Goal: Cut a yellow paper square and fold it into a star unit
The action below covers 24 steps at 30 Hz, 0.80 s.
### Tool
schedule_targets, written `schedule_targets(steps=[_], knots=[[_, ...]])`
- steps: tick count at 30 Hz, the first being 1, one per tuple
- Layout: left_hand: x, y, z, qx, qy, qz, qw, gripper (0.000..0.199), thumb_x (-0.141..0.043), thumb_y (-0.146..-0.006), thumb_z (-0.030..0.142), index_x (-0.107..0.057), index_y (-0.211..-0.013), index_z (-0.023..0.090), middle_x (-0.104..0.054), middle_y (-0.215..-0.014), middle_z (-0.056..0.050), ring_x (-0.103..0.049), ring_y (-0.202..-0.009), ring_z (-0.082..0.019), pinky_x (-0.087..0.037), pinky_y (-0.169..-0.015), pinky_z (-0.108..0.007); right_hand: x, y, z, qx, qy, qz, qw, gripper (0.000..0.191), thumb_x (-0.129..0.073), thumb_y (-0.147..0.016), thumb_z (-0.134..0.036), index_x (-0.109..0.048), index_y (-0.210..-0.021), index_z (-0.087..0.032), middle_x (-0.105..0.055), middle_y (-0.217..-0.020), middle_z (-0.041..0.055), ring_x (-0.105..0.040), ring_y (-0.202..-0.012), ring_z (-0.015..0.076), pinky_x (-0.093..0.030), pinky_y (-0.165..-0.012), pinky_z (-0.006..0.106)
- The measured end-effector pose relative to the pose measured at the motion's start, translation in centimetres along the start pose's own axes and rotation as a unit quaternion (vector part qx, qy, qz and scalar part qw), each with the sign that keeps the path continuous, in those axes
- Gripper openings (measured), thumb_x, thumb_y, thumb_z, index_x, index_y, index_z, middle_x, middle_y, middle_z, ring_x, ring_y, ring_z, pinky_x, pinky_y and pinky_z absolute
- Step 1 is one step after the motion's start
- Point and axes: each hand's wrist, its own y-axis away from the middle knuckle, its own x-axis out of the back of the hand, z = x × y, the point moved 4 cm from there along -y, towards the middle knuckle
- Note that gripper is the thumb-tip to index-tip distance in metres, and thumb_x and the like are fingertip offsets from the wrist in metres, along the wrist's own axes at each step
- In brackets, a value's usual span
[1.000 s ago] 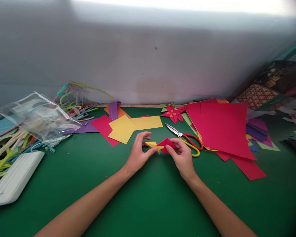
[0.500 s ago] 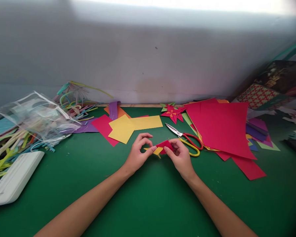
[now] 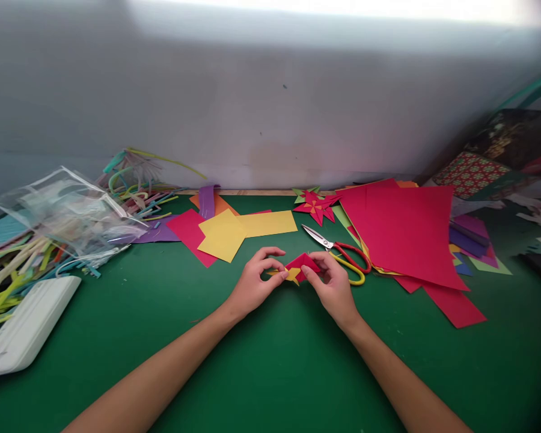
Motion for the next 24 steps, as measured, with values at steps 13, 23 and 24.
schedule_targets(steps=[13, 23, 24], knots=[[0.3, -0.1, -0.1, 0.004, 0.046, 0.068, 0.997, 0.024, -0.070, -0.092, 0.032, -0.064, -0.114, 0.026, -0.057, -0.138, -0.008, -0.054, -0.130, -0.025, -0.043, -0.112, -0.039, -0.9, 0.2, 0.2, -0.021, -0.041, -0.013, 0.999, 0.019, -0.071, -0.092, -0.038, -0.063, -0.102, -0.024, -0.072, -0.096, 0.0046, -0.071, -0.087, 0.0241, -0.061, -0.076, 0.036], [0.0, 0.4, -0.4, 0.090, 0.054, 0.038, 0.994, 0.033, -0.061, -0.096, 0.048, -0.054, -0.080, 0.020, -0.052, -0.071, 0.003, -0.047, -0.064, -0.013, -0.038, -0.061, -0.025, -2.0, 0.8, 0.5, -0.078, -0.132, -0.005, 0.988, 0.030, -0.076, -0.087, -0.047, -0.055, -0.096, -0.027, -0.071, -0.091, 0.0026, -0.074, -0.086, 0.0255, -0.066, -0.078, 0.042], [0.0, 0.4, -0.3, 0.091, 0.037, 0.030, 0.995, 0.037, -0.060, -0.097, 0.049, -0.053, -0.075, 0.019, -0.050, -0.067, 0.003, -0.045, -0.062, -0.013, -0.036, -0.060, -0.026, -2.0, 0.8, 0.5, -0.079, -0.136, -0.010, 0.988, 0.030, -0.076, -0.087, -0.047, -0.055, -0.096, -0.027, -0.071, -0.091, 0.0028, -0.074, -0.085, 0.0256, -0.067, -0.078, 0.042]])
